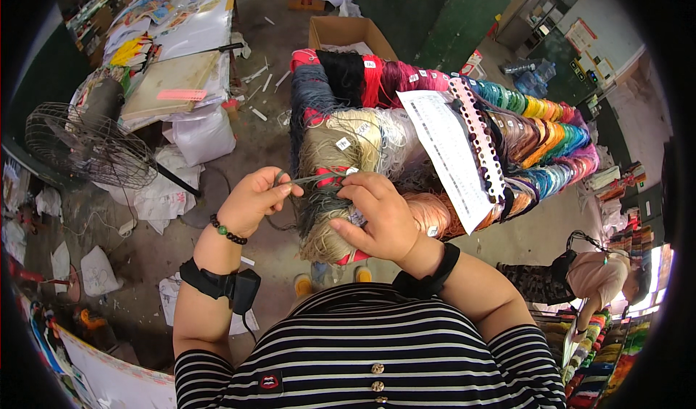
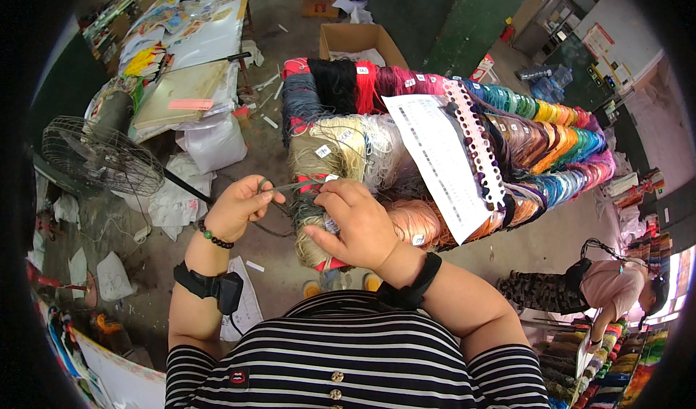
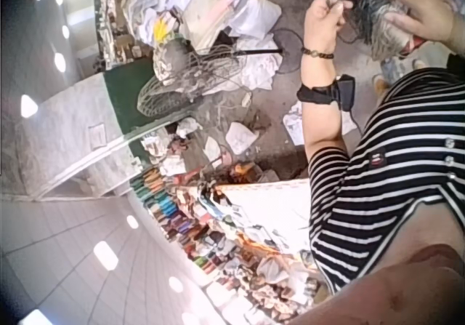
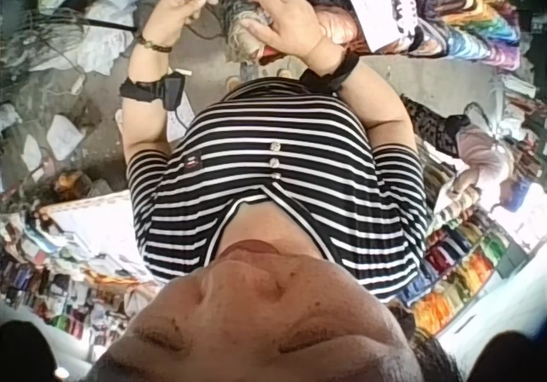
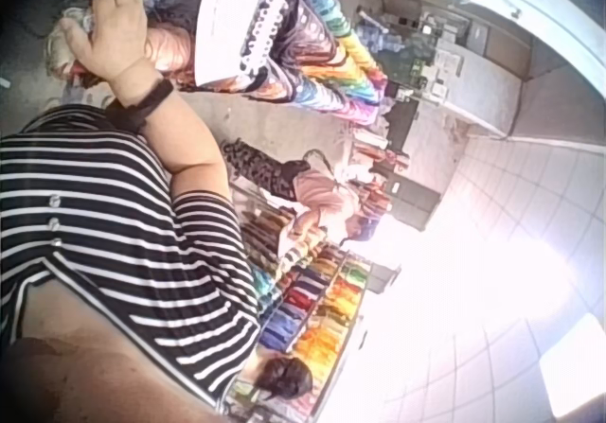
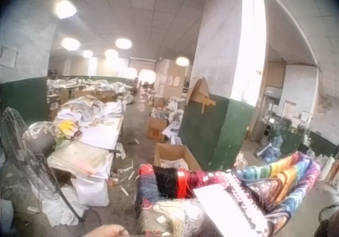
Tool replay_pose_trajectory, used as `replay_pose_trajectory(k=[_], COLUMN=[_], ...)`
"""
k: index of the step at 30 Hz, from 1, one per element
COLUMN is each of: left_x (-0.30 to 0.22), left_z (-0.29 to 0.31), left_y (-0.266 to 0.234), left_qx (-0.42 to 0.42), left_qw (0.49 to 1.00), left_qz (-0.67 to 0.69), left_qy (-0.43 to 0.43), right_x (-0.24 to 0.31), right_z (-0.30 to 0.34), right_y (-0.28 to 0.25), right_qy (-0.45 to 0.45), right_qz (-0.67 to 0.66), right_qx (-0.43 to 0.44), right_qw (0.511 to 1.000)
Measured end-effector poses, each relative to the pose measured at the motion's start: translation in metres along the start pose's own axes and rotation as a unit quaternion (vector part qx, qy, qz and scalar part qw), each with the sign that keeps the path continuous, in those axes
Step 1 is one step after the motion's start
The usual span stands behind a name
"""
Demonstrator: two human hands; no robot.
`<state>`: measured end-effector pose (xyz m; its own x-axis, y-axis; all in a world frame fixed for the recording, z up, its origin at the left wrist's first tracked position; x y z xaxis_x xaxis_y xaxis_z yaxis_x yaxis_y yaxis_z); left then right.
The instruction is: The person selects strands of thread from a rack, compares them to a reference sheet, and threads them through holes in a pink plastic organizer by hand. They move between different racks of thread, pulling out specific colors and securing them to the organizer while referring to the sheet.
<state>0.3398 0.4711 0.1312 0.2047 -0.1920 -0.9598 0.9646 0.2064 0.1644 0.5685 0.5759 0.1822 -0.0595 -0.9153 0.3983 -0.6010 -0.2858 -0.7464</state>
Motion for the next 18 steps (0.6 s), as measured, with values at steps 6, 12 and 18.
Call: replay_pose_trajectory(k=[6, 12, 18], left_x=[0.016, 0.016, 0.077], left_z=[0.01, 0.027, 0.097], left_y=[-0.005, -0.015, -0.141], left_qx=[-0.041, -0.081, -0.335], left_qw=[0.997, 0.994, 0.877], left_qz=[-0.059, -0.071, 0.345], left_qy=[0.024, 0.034, -0.005], right_x=[0.007, -0.004, -0.004], right_z=[-0.01, -0.013, -0.014], right_y=[-0.007, 0.008, 0.008], right_qy=[-0.014, 0.0, -0.001], right_qz=[0.025, 0.019, 0.011], right_qx=[0.03, 0.136, 0.152], right_qw=[0.999, 0.991, 0.988])
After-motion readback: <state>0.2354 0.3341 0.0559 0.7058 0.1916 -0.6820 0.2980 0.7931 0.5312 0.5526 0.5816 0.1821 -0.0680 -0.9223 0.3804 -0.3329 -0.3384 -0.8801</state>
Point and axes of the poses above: each hand's wrist, its own z-axis away from the middle knuckle, its own y-axis out of the palm, x = y × z, the point moved 1 cm from there along -z, towards the middle knuckle, and after that the axes turned 1 degree about y, right-handed, at the moved point
